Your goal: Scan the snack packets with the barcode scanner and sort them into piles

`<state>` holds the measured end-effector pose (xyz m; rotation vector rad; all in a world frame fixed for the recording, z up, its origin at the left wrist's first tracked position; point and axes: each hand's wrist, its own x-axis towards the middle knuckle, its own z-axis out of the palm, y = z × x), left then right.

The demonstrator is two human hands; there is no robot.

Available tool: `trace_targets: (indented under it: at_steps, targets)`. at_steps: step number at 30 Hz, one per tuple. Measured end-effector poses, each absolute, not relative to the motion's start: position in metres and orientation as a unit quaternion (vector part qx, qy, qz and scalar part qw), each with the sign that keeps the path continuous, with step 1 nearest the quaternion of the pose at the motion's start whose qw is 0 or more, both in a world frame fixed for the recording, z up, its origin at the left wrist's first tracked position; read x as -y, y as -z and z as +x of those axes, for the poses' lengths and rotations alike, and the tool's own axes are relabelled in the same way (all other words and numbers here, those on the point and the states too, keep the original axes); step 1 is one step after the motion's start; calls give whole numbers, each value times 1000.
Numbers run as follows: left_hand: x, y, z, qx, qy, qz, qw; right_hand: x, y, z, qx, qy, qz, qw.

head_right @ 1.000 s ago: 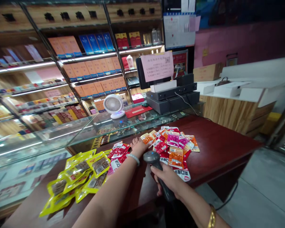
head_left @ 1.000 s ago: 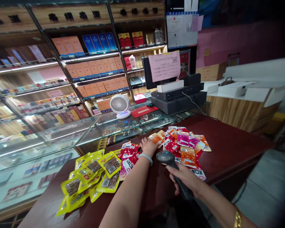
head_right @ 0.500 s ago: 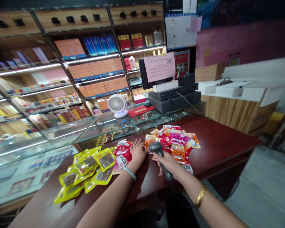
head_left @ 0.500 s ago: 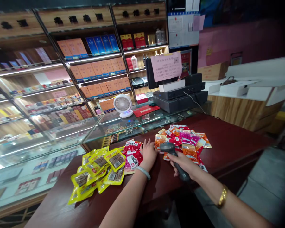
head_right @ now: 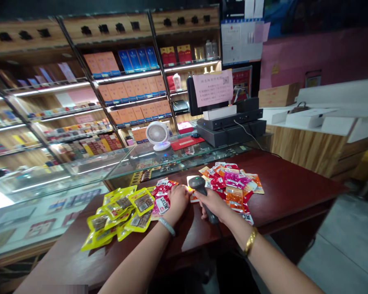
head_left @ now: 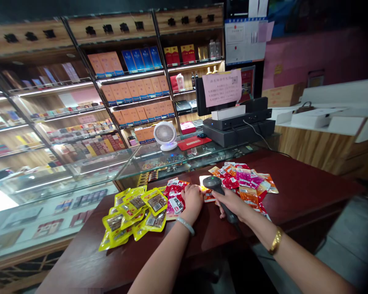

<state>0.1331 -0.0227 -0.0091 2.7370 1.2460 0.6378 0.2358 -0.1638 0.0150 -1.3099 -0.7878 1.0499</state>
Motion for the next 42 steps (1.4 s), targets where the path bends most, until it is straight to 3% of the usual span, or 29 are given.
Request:
trace_targets:
  at_steps: [9, 13, 20, 25, 42]
  targets:
    - [-22, -23, 75, -518, -154, 837, -85, 179, 2, 247, 328, -474, -559, 596]
    - [-19, -20, 78, -519, -217, 815, -141, 187, 8, 249, 310, -477, -572, 591]
    - [5, 9, 163, -410, -134, 902, -15, 198, 9, 249, 296, -479, -576, 592]
    - [7, 5, 193, -422, -99, 901, 4, 203, 7, 250, 286, -480, -581, 592]
    - [15, -6, 88, -457, -114, 880, 63, 165, -6, 220, 317, -487, -532, 616]
